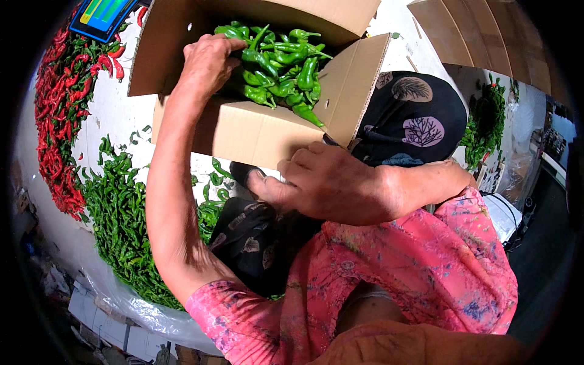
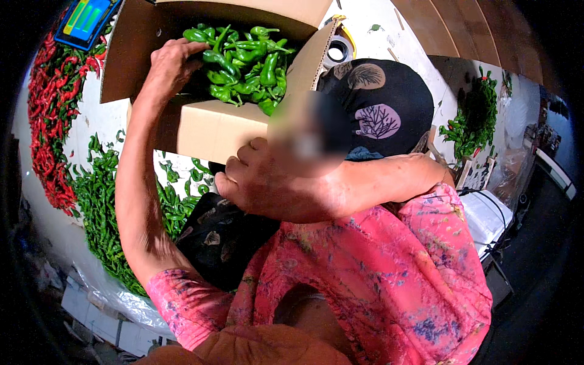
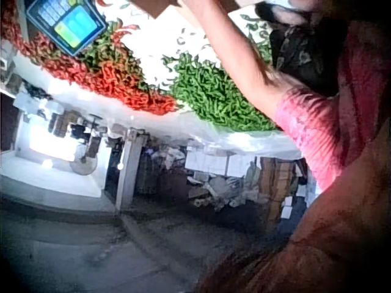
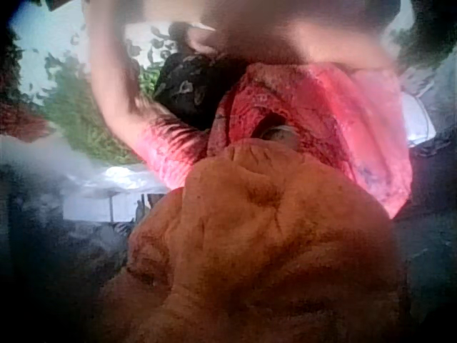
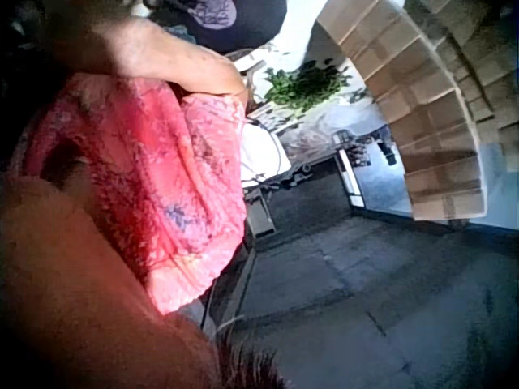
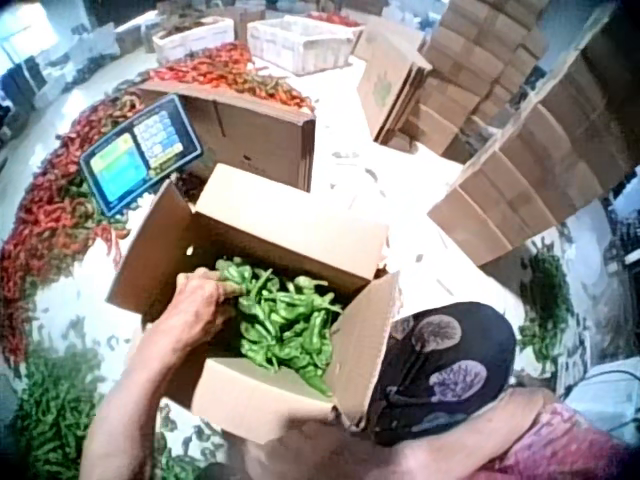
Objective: The person tapes the bottom of a cardboard box using a tape dispenser and then fills the box with green peppers by hand from a large pile on the floor.
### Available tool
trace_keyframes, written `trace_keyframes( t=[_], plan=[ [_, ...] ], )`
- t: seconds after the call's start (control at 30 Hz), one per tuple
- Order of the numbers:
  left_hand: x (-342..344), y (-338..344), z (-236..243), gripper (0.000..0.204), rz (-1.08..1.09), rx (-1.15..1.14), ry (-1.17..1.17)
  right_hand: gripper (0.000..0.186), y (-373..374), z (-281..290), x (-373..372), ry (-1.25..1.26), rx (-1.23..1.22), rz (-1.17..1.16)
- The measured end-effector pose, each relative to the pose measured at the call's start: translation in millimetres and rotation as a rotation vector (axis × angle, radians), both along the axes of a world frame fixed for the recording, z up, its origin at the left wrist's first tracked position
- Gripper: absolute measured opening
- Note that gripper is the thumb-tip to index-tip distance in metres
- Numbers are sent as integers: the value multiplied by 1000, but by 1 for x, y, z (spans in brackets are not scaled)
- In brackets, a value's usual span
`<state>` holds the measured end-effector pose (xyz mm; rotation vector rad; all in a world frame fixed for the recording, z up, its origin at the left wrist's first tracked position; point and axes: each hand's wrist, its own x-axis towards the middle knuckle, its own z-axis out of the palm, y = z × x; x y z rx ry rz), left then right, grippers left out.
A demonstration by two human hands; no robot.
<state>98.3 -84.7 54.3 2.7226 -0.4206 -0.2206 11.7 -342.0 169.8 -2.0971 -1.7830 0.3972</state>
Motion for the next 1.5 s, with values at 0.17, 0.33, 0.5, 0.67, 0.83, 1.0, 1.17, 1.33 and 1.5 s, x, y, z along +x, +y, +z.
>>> trace_keyframes(
  t=[0.17, 0.33, 0.5, 0.67, 0.83, 1.0, 1.17, 1.33, 1.5],
  plan=[
    [-28, 4, 59, 38, 276, -512, 389, 43, -3, -1, 10, 174, 186, -127],
    [-76, -19, 118, 37, 566, -938, 627, 38, -15, 0, 22, 864, 311, -464],
    [-108, -26, 140, 34, 694, -1026, 607, 47, -8, -2, 26, 1396, 326, -668],
    [-127, -34, 156, 33, 688, -960, 587, 39, 2, -1, 24, 1445, 360, -614],
    [-131, -51, 157, 33, 669, -928, 530, 30, -6, -2, 27, 1398, 348, -670],
    [-126, -62, 162, 30, 637, -881, 477, 26, -3, 10, 35, 1460, 352, -744],
    [-131, -33, 149, 39, 523, -677, 187, 80, 26, 19, 24, 1404, 297, -772],
    [-148, 13, 118, 61, 594, -650, -1, 68, 25, 29, 5, 1208, 169, -867],
    [-309, 85, 39, 50, 1080, -696, 58, 39, 40, 23, -31, 1116, -134, -466]
  ],
)
